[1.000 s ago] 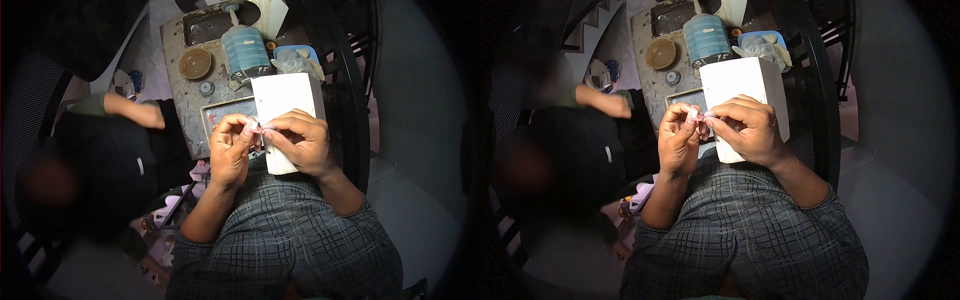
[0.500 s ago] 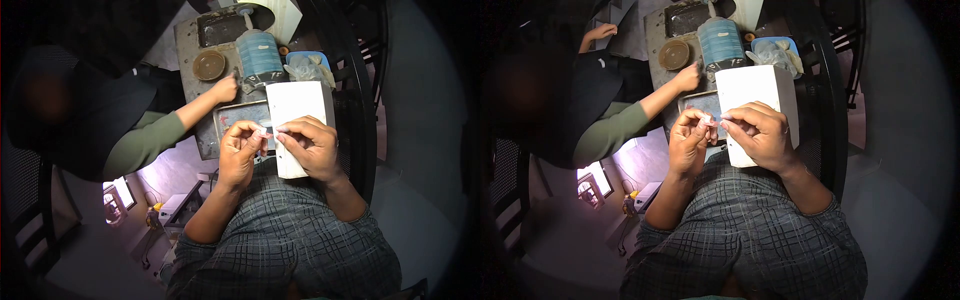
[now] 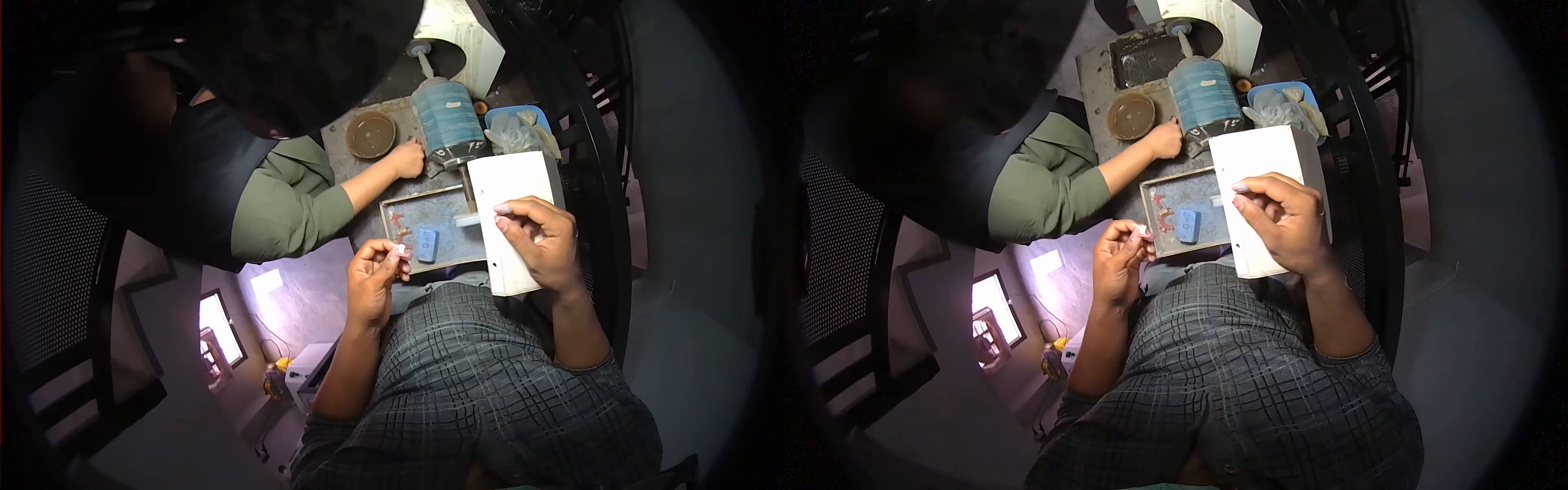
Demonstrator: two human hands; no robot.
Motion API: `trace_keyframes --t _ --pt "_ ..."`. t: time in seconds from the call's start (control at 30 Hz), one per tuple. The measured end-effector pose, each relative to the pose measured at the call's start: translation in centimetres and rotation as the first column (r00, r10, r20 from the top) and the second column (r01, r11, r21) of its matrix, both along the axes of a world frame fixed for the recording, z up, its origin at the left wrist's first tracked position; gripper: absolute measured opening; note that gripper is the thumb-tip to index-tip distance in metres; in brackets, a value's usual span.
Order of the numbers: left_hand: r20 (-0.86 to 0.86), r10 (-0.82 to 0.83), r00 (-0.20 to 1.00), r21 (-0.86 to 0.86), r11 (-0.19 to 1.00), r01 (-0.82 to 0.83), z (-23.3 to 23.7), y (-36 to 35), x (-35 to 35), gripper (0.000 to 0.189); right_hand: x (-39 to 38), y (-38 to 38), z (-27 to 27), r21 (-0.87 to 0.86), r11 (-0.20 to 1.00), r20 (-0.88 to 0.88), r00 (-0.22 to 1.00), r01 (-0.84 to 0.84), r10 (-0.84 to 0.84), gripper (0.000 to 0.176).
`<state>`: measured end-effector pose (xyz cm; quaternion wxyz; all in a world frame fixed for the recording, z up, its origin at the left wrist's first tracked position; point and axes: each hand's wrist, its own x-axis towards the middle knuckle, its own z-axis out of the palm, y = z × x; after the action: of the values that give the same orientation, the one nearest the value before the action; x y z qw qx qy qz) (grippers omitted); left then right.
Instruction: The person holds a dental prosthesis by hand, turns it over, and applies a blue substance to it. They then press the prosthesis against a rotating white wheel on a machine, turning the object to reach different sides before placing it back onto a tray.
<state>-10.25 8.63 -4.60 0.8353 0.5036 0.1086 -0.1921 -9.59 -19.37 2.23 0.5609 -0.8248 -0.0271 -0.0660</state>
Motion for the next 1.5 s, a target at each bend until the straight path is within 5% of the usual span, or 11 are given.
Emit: trace_keyframes --t 0.2,0.27,0.43,0.53,0.77,0.9,1.27,1.5 --pt "0.011 -0.114 0.993 -0.047 0.992 0.115 -0.1 4.2 1.1 0.008 0.0 0.2 -1.3 0.089 0.989 0.005 0.993 0.117 -0.118 0.016" --pt "0.027 -0.16 0.987 -0.027 0.987 0.161 0.1 6.4 1.8 0.008 -0.6 1.0 -1.2 0.173 0.955 -0.147 0.965 0.242 -0.218 0.019" --pt "0.033 -0.256 0.966 -0.005 0.967 0.256 0.4 13.9 4.1 0.008 -1.8 7.1 0.2 -0.216 0.862 0.174 0.887 0.458 -0.427 0.02" --pt "0.001 -0.221 0.975 -0.055 0.974 0.221 -0.4 18.4 6.0 0.008 -2.7 12.9 0.2 -0.223 0.845 0.114 0.874 0.486 -0.472 0.02" --pt "-0.033 -0.254 0.967 -0.078 0.965 0.251 -0.4 24.1 11.0 0.007 -4.7 19.0 -6.1 -0.526 0.85 -0.385 0.887 0.017 -0.256 0.039" --pt "-0.001 -0.272 0.962 -0.086 0.959 0.271 0.4 24.4 12.6 0.006 -2.5 19.7 -9.3 -0.514 0.856 -0.521 0.81 -0.048 -0.268 0.046" --pt "-0.032 -0.281 0.959 -0.048 0.959 0.279 1.7 25.4 12.9 0.007 13.9 14.8 -23.0 -0.865 0.499 -0.259 0.897 -0.05 -0.359 0.068" --pt "-0.145 -0.42 0.896 -0.111 0.906 0.407 -0.8 26.9 18.6 0.005 14.6 15.1 -27.6 -0.914 0.365 -0.369 0.743 -0.179 -0.559 0.061"
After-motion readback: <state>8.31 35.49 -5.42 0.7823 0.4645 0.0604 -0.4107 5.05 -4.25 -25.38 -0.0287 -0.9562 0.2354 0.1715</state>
